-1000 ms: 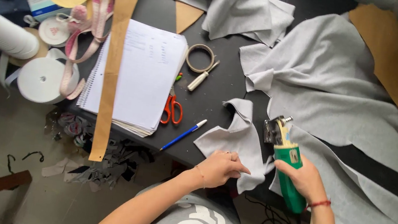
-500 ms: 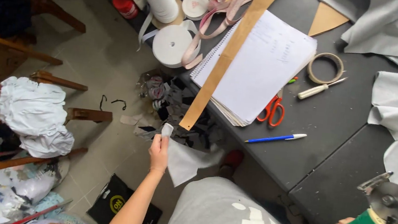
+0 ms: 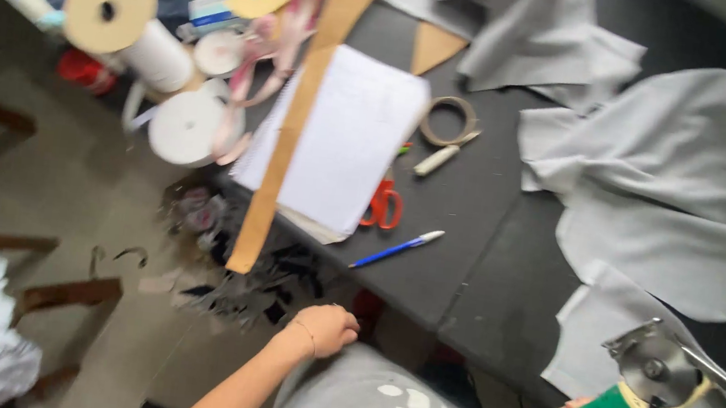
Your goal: The person uses an electric rotary cutter to cut a piece of gray fabric on a black table. They then place a brown paper pattern on the fabric, trace its outline with a blue pen, and cut the fabric along the traced lines.
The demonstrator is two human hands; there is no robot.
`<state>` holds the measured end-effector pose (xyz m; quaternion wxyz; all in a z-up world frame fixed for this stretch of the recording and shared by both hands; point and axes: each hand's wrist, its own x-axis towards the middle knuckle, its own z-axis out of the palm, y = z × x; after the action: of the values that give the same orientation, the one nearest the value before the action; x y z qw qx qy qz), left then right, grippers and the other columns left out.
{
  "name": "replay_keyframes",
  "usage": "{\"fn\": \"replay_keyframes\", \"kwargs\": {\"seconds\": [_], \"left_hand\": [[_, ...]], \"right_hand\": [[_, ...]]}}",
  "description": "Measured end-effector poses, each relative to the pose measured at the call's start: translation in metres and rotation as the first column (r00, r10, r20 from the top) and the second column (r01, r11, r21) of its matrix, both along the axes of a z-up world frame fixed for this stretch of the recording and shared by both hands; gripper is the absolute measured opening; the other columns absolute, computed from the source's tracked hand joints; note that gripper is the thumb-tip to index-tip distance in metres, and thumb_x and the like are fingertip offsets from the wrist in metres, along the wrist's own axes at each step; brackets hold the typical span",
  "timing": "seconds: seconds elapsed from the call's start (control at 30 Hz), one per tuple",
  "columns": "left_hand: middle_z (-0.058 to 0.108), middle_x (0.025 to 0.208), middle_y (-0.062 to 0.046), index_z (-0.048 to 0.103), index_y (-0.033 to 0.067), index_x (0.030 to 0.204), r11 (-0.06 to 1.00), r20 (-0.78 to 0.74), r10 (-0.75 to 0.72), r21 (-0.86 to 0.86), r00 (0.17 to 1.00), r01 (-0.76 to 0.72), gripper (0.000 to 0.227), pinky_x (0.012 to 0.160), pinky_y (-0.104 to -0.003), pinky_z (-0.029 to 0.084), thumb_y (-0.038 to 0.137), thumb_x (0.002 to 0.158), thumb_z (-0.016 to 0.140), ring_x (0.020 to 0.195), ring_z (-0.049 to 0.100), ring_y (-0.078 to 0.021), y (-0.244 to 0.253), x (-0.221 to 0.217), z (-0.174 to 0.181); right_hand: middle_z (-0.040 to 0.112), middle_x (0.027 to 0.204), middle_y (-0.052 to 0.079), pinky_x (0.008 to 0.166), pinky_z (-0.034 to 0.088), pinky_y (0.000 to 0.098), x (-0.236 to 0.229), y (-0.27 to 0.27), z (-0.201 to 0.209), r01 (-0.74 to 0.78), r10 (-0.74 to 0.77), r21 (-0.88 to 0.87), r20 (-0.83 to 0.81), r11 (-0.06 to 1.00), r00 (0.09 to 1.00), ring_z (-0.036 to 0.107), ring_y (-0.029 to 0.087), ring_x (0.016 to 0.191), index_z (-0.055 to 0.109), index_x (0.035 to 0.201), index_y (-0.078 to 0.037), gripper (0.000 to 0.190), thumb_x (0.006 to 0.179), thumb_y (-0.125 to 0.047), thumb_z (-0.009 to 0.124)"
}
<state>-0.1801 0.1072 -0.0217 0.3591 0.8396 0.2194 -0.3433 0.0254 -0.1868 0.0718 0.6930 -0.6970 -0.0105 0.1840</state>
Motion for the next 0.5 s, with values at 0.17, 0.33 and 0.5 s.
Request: {"fn": "replay_keyframes", "kwargs": {"seconds": [0.17, 0.33, 0.5], "left_hand": [[0.060, 0.105, 0.002, 0.057, 0.0166, 0.105, 0.826, 0.286, 0.346, -0.545, 0.893, -0.145, 0.029, 0.084, -0.024, 0.040, 0.027, 0.078, 0.049, 0.097, 0.054, -0.0106, -0.054, 0.156, 0.101], [0.052, 0.120, -0.005, 0.032, 0.0064, 0.128, 0.562, -0.077, 0.651, -0.620, 0.756, -0.547, 0.071, 0.089, -0.025, 0.043, 0.031, 0.068, 0.061, 0.101, 0.056, -0.0137, -0.135, 0.265, 0.074], [0.049, 0.081, -0.005, 0.042, 0.0117, 0.073, 0.973, 0.285, 0.227, -0.038, 0.931, -0.226, 0.038, 0.058, -0.038, 0.039, 0.049, 0.076, 0.052, 0.078, 0.046, -0.0222, -0.193, 0.301, 0.026]], "right_hand": [[0.053, 0.074, 0.023, 0.052, 0.045, 0.0372, 0.006, -0.032, 0.061, 0.289, -0.283, -0.105, 0.067, 0.952, 0.957, 0.054, 0.031, 0.060, 0.048, 0.093, 0.009, 0.033, 0.074, -0.018, 0.049], [0.053, 0.075, 0.021, 0.050, 0.044, 0.0390, 0.016, -0.127, 0.053, 0.465, -0.460, -0.090, 0.066, 0.881, 0.885, 0.054, 0.032, 0.060, 0.049, 0.087, 0.009, 0.030, 0.076, -0.018, 0.052], [0.054, 0.073, 0.025, 0.046, 0.042, 0.0376, 0.028, -0.177, 0.068, 0.578, -0.592, -0.226, 0.008, 0.784, 0.806, 0.053, 0.031, 0.062, 0.050, 0.080, 0.011, 0.026, 0.081, -0.015, 0.052]]}}
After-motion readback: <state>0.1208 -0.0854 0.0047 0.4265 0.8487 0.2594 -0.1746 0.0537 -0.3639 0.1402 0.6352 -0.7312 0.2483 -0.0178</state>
